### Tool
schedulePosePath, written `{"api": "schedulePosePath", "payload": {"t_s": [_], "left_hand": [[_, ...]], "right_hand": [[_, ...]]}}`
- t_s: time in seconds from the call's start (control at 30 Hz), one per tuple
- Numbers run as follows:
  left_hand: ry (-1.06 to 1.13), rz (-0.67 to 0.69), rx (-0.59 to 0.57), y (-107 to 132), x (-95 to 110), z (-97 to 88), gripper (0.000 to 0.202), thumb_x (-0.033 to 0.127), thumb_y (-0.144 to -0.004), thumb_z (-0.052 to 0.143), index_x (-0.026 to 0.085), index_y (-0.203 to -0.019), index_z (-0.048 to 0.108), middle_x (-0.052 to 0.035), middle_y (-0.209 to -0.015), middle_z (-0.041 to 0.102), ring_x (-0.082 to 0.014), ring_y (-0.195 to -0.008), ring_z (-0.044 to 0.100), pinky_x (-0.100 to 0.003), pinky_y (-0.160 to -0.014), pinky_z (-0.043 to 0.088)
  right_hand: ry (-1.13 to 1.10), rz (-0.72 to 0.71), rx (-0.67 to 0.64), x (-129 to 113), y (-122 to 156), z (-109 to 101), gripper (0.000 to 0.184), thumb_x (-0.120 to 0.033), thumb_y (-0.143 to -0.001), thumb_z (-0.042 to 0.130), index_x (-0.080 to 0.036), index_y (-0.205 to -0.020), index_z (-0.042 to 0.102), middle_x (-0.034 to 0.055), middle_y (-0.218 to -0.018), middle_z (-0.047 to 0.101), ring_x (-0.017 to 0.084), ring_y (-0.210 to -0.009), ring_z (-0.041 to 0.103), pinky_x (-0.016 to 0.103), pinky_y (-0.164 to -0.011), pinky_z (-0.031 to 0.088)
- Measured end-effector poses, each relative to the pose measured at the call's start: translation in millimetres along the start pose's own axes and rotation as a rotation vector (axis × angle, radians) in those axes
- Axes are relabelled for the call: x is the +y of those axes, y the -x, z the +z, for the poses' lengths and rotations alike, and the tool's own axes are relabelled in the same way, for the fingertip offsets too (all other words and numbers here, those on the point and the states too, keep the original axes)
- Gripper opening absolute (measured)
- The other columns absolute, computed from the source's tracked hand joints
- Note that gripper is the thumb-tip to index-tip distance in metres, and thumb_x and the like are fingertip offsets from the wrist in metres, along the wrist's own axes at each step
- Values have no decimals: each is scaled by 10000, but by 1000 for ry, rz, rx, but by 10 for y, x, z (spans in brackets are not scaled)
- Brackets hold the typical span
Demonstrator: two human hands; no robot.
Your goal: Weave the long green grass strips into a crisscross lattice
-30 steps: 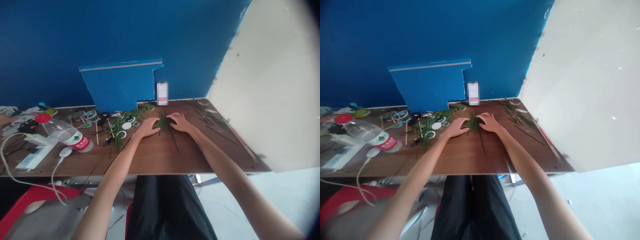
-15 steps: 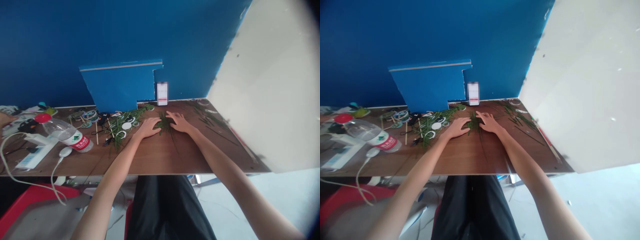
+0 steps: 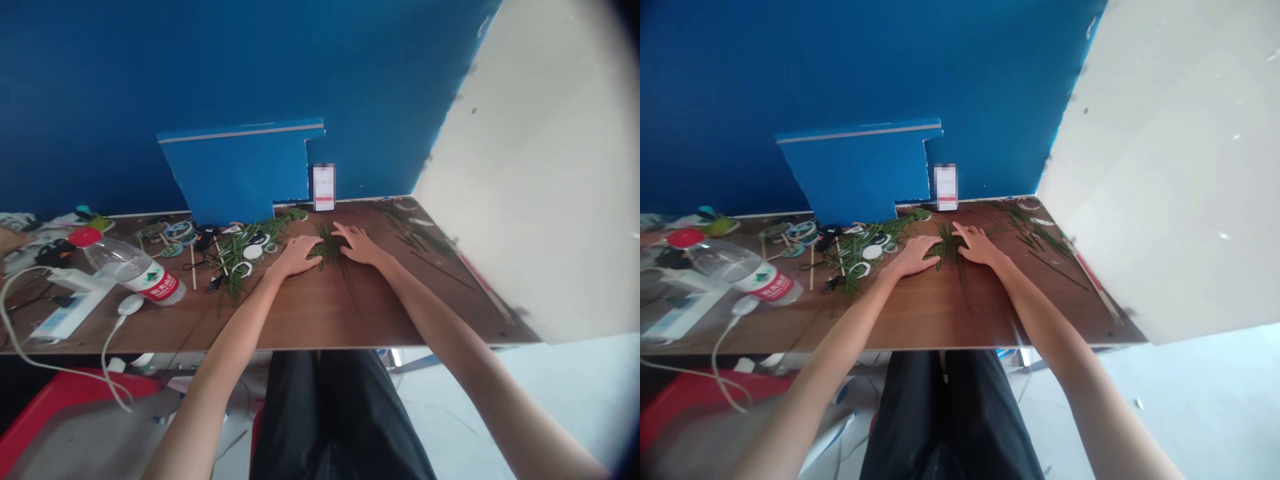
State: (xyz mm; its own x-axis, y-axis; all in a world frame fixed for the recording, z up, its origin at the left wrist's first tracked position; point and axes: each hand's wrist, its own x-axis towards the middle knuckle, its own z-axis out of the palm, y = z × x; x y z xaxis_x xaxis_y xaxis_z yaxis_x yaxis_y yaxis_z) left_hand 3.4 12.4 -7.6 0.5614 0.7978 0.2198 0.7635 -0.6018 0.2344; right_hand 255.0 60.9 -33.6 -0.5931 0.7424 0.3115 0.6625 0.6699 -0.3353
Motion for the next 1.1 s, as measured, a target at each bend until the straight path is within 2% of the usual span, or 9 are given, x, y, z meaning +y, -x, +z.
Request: {"api": "schedulePosePath", "payload": {"t_s": [0.63,0.83,1.1], "left_hand": [[-20,-20,-16,-10,10,9,498,435,-965,379,254,-1429,406,-76,-1467,468,-274,-1362,382,-478,-1112,299],[-20,-23,-16,-6,3,10,516,470,-948,421,249,-1415,418,-86,-1455,473,-270,-1362,387,-468,-1116,300],[-6,-39,16,-8,39,28,571,507,-900,507,246,-1403,430,-90,-1445,481,-287,-1352,403,-472,-1115,309]], "right_hand": [[11,-7,3,-3,-1,8,802,-274,-860,459,-291,-1566,78,57,-1431,523,353,-1344,359,661,-1047,282],[13,-8,1,-18,0,-6,794,-367,-880,495,-297,-1563,97,69,-1424,529,358,-1343,361,652,-1043,291],[2,6,-13,-4,2,0,788,-353,-881,494,-303,-1563,103,67,-1433,519,359,-1357,350,665,-1047,278]]}}
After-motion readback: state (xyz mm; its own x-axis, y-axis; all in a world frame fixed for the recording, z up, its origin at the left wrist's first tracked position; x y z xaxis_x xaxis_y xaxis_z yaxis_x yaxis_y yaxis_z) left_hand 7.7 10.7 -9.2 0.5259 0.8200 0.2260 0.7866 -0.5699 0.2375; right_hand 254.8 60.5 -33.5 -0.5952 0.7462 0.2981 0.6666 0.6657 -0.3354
